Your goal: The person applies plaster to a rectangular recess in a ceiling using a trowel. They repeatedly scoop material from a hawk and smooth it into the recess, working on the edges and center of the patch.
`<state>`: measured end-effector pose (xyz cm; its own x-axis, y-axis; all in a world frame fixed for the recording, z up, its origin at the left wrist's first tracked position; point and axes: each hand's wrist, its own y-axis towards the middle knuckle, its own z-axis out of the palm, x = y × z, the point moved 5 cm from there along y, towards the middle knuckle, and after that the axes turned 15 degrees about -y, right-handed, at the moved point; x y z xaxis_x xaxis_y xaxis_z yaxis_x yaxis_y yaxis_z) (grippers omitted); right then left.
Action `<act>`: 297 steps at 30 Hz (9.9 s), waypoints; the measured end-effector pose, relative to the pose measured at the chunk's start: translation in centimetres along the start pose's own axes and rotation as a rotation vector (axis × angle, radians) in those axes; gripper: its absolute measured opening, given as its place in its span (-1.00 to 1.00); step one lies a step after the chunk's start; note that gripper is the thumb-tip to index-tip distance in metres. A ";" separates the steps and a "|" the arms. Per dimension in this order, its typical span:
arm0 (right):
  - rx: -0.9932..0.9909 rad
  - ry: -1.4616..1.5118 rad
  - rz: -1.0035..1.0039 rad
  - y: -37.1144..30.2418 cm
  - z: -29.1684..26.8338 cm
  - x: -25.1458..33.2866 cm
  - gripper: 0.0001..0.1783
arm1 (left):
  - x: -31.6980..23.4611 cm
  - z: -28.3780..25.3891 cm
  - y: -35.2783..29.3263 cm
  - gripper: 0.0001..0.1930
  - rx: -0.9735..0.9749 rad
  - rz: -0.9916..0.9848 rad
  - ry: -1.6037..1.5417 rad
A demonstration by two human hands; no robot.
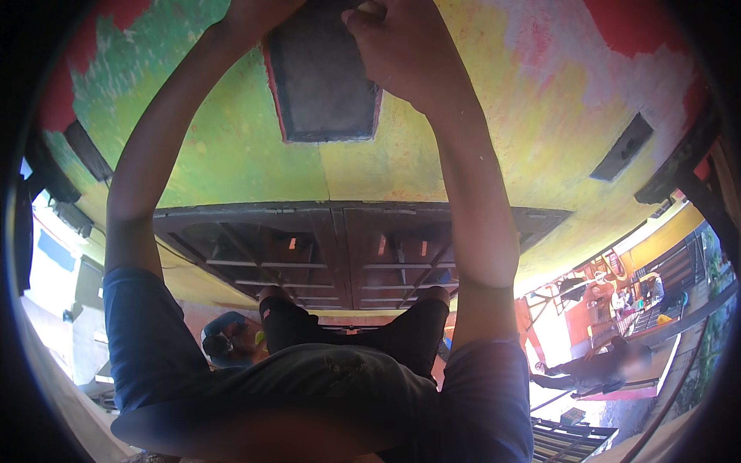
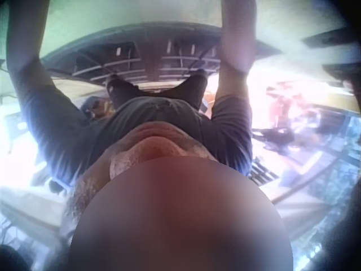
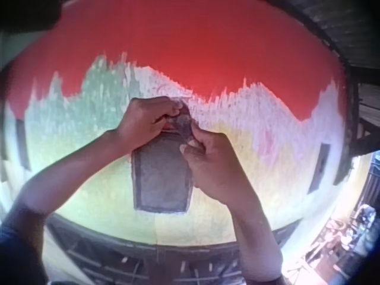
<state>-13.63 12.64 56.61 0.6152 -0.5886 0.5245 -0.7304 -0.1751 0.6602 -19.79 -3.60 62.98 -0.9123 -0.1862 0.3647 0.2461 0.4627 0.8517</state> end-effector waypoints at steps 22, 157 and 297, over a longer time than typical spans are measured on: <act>-0.061 -0.020 -0.069 0.0 -0.6 -0.1 -0.71 | -0.4 0.4 0.4 -0.75 -0.026 0.072 0.009; 0.135 0.745 0.229 1.5 5.3 0.7 -0.84 | -0.2 -4.8 -1.5 -0.71 0.088 0.125 0.230; 0.210 0.952 0.233 0.8 3.9 0.0 -0.89 | 0.6 -3.1 -0.2 -0.72 0.054 0.020 0.174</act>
<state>-15.39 9.42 55.08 0.3640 0.2352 0.9012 -0.8440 -0.3259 0.4260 -19.40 -6.43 64.23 -0.8357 -0.3214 0.4454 0.2418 0.5127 0.8238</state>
